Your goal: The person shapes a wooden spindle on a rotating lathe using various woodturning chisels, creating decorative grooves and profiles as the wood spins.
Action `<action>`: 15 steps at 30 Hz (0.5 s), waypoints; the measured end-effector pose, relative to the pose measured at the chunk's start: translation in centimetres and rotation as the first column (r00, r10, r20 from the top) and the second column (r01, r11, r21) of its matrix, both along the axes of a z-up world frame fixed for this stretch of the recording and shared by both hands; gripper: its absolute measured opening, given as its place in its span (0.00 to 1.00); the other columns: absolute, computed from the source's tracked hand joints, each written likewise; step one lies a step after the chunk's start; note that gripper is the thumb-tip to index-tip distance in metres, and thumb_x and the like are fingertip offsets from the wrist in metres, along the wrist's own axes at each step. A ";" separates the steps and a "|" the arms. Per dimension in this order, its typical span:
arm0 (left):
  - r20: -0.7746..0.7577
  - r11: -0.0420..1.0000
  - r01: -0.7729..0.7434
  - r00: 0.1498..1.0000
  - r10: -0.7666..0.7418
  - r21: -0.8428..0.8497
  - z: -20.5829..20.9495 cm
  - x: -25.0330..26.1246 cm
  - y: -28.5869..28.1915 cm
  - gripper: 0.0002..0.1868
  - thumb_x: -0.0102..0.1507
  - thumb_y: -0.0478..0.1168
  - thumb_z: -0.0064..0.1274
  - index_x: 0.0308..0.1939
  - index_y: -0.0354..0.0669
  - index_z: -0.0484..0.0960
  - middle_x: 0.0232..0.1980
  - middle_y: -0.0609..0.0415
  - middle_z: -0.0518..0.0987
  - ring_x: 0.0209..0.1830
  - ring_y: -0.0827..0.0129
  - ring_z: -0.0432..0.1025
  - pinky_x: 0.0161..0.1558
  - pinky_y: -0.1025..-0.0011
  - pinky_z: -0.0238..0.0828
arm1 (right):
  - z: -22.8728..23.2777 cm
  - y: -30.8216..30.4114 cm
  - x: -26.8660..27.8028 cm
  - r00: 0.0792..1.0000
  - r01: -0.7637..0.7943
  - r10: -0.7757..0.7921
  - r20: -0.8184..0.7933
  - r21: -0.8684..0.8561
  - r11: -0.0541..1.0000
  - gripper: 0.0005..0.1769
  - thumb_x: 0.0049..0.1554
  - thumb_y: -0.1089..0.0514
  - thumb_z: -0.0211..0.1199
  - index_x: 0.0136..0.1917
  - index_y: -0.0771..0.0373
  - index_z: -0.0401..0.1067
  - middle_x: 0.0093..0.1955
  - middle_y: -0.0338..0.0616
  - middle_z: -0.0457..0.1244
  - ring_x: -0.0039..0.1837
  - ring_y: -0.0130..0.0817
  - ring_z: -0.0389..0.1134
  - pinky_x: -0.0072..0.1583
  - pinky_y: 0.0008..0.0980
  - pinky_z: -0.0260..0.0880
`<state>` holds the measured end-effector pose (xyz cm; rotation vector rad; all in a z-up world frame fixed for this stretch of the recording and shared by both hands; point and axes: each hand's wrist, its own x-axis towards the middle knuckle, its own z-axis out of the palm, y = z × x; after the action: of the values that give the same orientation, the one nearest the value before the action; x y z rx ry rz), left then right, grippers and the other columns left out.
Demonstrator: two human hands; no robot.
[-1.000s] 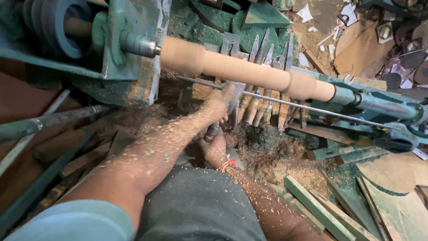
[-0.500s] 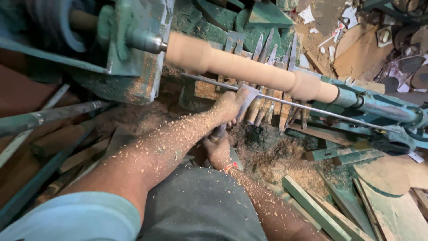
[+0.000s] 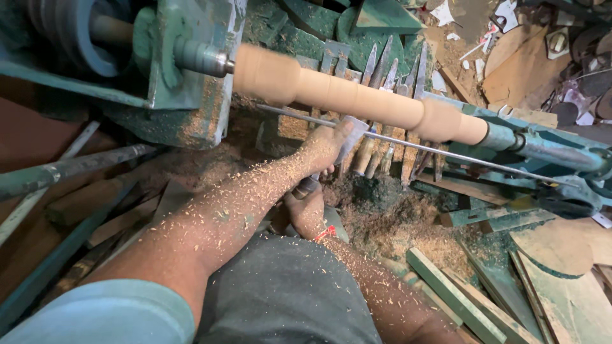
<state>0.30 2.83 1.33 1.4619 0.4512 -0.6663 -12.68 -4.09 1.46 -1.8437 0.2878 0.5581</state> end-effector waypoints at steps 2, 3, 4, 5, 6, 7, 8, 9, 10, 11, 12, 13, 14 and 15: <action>-0.026 1.000 0.016 1.000 -0.016 0.018 0.0 -0.1 0.0 0.40 0.62 0.74 0.34 0.37 0.39 0.78 0.18 0.52 0.75 0.10 0.68 0.71 0.12 0.70 0.68 | -0.4 0.0 0.0 0.996 0.002 -0.001 -0.093 0.012 1.000 0.14 0.51 0.64 0.65 0.51 0.68 0.71 0.42 0.47 0.71 0.43 0.38 0.75 0.47 0.37 0.77; -0.019 0.999 0.035 0.999 -0.035 0.033 -0.1 -0.1 0.1 0.41 0.63 0.74 0.33 0.36 0.37 0.77 0.19 0.52 0.75 0.11 0.68 0.72 0.12 0.70 0.69 | -0.6 0.1 0.1 0.990 0.003 0.000 -0.138 0.019 1.000 0.14 0.50 0.64 0.65 0.51 0.68 0.71 0.41 0.47 0.71 0.43 0.38 0.75 0.48 0.37 0.78; -0.010 0.997 0.055 0.998 -0.055 0.049 -0.2 -0.1 0.3 0.42 0.63 0.75 0.33 0.35 0.36 0.77 0.19 0.52 0.76 0.11 0.68 0.73 0.12 0.70 0.70 | -0.7 0.1 0.1 0.992 0.005 -0.007 -0.125 -0.022 1.000 0.16 0.50 0.63 0.66 0.52 0.68 0.70 0.42 0.47 0.71 0.43 0.38 0.75 0.48 0.37 0.77; -0.012 0.997 0.064 0.998 -0.064 0.051 -0.3 0.0 0.4 0.43 0.64 0.75 0.32 0.34 0.33 0.77 0.19 0.50 0.76 0.12 0.68 0.73 0.13 0.70 0.70 | -0.9 0.1 0.1 0.994 0.007 -0.014 -0.111 -0.064 0.998 0.17 0.49 0.63 0.67 0.52 0.67 0.70 0.42 0.47 0.71 0.43 0.38 0.75 0.48 0.38 0.76; -0.017 0.996 0.072 0.997 -0.071 0.051 -0.3 -0.1 0.4 0.44 0.65 0.75 0.32 0.33 0.31 0.76 0.20 0.49 0.75 0.12 0.68 0.73 0.13 0.70 0.70 | -1.1 0.0 -0.1 0.995 0.008 -0.019 -0.101 -0.105 0.994 0.19 0.49 0.62 0.69 0.53 0.67 0.70 0.42 0.47 0.70 0.43 0.38 0.74 0.48 0.38 0.76; -0.022 0.995 0.080 0.997 -0.079 0.051 -0.4 -0.2 0.5 0.46 0.66 0.75 0.31 0.32 0.29 0.76 0.20 0.48 0.75 0.12 0.68 0.74 0.13 0.71 0.70 | -1.2 -0.2 -0.4 0.996 -0.010 0.000 -0.089 -0.116 0.993 0.19 0.49 0.62 0.69 0.53 0.67 0.70 0.42 0.47 0.70 0.44 0.38 0.74 0.48 0.38 0.76; -0.013 0.997 0.069 0.998 -0.068 0.047 -0.4 -0.1 0.8 0.45 0.66 0.74 0.32 0.33 0.30 0.76 0.20 0.48 0.76 0.13 0.68 0.74 0.14 0.70 0.70 | -1.5 -0.2 -0.5 0.997 -0.028 0.019 -0.074 -0.124 0.992 0.19 0.49 0.62 0.69 0.53 0.67 0.69 0.43 0.47 0.71 0.44 0.38 0.74 0.49 0.38 0.76; -0.004 0.997 0.058 0.998 -0.058 0.042 -0.5 -0.2 1.1 0.44 0.66 0.74 0.33 0.33 0.31 0.76 0.21 0.48 0.76 0.13 0.67 0.74 0.14 0.70 0.70 | -1.8 -0.2 -0.5 0.998 -0.045 0.038 -0.059 -0.132 0.990 0.19 0.49 0.62 0.69 0.53 0.67 0.69 0.44 0.47 0.71 0.45 0.38 0.74 0.49 0.38 0.76; -0.001 0.998 0.048 0.999 -0.048 0.034 -0.4 -0.5 1.3 0.43 0.66 0.73 0.34 0.34 0.31 0.76 0.22 0.48 0.76 0.14 0.67 0.74 0.14 0.70 0.70 | -2.0 -0.2 -0.8 0.996 -0.037 0.024 -0.084 -0.151 0.988 0.21 0.49 0.62 0.70 0.54 0.66 0.68 0.44 0.47 0.70 0.46 0.38 0.74 0.50 0.38 0.75; -0.004 0.998 0.037 0.999 -0.037 0.043 -0.3 -0.8 1.4 0.42 0.66 0.73 0.33 0.34 0.32 0.76 0.22 0.48 0.77 0.14 0.67 0.75 0.14 0.71 0.71 | -2.3 -0.2 -1.1 0.994 -0.029 0.010 -0.108 -0.170 0.985 0.23 0.48 0.61 0.71 0.55 0.66 0.68 0.45 0.47 0.70 0.46 0.38 0.74 0.50 0.38 0.75; 0.000 0.998 0.022 1.000 -0.022 0.057 -0.3 -0.7 1.8 0.42 0.66 0.73 0.33 0.34 0.32 0.77 0.22 0.48 0.77 0.14 0.68 0.75 0.15 0.71 0.72 | -2.7 0.0 -1.0 0.992 -0.023 -0.001 -0.124 -0.186 0.982 0.25 0.47 0.61 0.72 0.56 0.66 0.67 0.45 0.47 0.70 0.47 0.38 0.73 0.51 0.38 0.74; 0.005 0.997 0.008 1.000 -0.008 0.071 -0.2 -0.6 2.1 0.42 0.66 0.72 0.32 0.34 0.33 0.77 0.22 0.48 0.78 0.14 0.68 0.75 0.15 0.72 0.73 | -3.0 0.3 -0.9 0.997 -0.016 0.005 -0.076 -0.149 0.989 0.27 0.47 0.61 0.72 0.58 0.66 0.66 0.47 0.47 0.70 0.48 0.38 0.73 0.52 0.38 0.74; 0.006 0.998 -0.007 1.000 0.006 0.061 -0.1 -0.8 2.4 0.41 0.66 0.72 0.32 0.35 0.34 0.77 0.21 0.48 0.77 0.13 0.67 0.75 0.15 0.70 0.73 | -3.1 0.6 -1.1 0.999 -0.012 0.008 -0.033 -0.113 0.994 0.28 0.48 0.62 0.71 0.60 0.66 0.65 0.48 0.47 0.69 0.50 0.38 0.72 0.53 0.37 0.73; 0.007 0.998 -0.021 1.000 0.021 0.052 -0.1 -1.0 2.7 0.40 0.65 0.71 0.32 0.36 0.34 0.77 0.20 0.47 0.76 0.13 0.67 0.74 0.14 0.69 0.72 | -3.1 0.7 -1.3 1.000 -0.009 0.010 0.010 -0.076 0.997 0.30 0.48 0.62 0.71 0.61 0.65 0.63 0.50 0.47 0.69 0.51 0.37 0.72 0.55 0.37 0.72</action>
<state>-0.66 5.53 1.27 1.5056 0.4816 -0.6374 -14.03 -3.34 -1.68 -1.9220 0.2973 0.5507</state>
